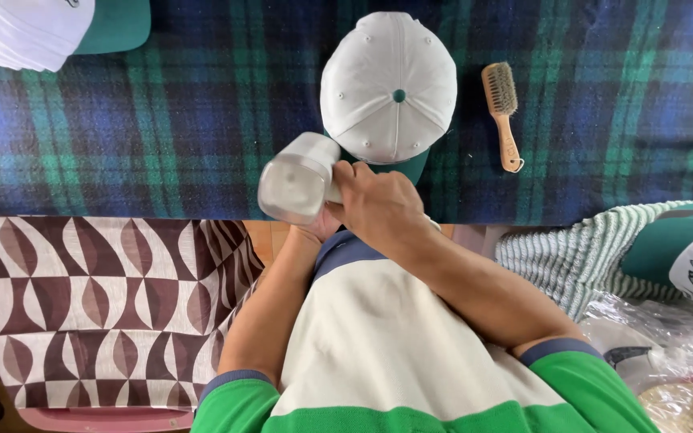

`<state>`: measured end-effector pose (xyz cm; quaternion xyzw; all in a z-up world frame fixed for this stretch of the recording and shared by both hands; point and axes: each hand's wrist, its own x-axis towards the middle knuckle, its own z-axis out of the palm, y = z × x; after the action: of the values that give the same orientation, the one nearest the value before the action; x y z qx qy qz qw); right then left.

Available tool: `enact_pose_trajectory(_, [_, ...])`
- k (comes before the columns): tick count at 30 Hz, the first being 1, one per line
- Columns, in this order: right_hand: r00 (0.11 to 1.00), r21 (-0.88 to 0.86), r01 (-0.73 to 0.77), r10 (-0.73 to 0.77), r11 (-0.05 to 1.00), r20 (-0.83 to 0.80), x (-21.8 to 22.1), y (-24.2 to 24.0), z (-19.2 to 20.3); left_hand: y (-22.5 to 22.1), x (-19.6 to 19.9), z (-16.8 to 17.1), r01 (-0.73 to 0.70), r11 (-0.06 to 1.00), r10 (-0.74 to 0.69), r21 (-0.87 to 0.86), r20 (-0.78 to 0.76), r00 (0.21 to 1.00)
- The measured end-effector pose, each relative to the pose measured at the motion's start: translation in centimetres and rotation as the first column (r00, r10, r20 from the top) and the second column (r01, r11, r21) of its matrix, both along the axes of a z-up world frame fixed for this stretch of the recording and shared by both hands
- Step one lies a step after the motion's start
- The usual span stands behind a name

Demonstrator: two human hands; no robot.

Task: A person is using a handheld steamer and a brush to clean and reshape a baseball cap on a table.

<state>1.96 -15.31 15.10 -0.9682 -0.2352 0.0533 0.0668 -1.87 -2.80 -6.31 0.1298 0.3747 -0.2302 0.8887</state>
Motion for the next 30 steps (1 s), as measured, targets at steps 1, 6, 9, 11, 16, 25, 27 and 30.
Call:
enact_pose_trajectory(1, [1.000,0.044,0.014,-0.015,0.999,0.016,0.0,-0.2,0.0,0.3,0.3,-0.4,0.005,1.000,-0.005,0.028,0.013,1.000])
enact_pose_trajectory(6, [0.996,0.173,-0.058,0.068,0.983,-0.050,-1.9,-7.5,1.5,0.8,-0.3,-2.0,0.007,0.994,-0.010,0.107,0.031,0.999])
enact_pose_trajectory(9, [0.983,0.266,-0.060,0.103,0.962,-0.150,-2.7,-13.2,1.4,0.6,0.1,-0.3,0.011,0.986,-0.019,0.165,0.043,0.999])
enact_pose_trajectory(11, [0.986,0.234,-0.020,0.058,0.972,-0.156,-3.2,-17.6,-0.7,0.4,0.9,3.6,0.041,0.992,-0.055,0.116,0.123,0.991])
enact_pose_trajectory(16, [0.988,0.310,0.093,-0.050,0.946,-0.144,-3.5,-25.1,-5.9,0.6,0.6,2.5,0.035,0.993,-0.053,0.114,0.161,0.986])
enact_pose_trajectory(25, [0.988,0.537,0.157,-0.125,0.829,-0.095,-6.4,-24.9,-6.6,1.3,0.3,1.8,0.068,0.996,-0.078,0.061,0.174,0.982])
enact_pose_trajectory(27, [0.981,0.574,0.192,-0.134,0.796,-0.142,-6.8,-21.3,-5.0,1.6,0.7,2.6,0.076,0.996,-0.083,0.046,0.169,0.982])
enact_pose_trajectory(30, [0.977,0.255,0.082,-0.027,0.964,-0.209,-6.9,-16.2,-4.3,1.7,1.2,5.7,0.103,0.995,-0.098,-0.017,0.176,0.980])
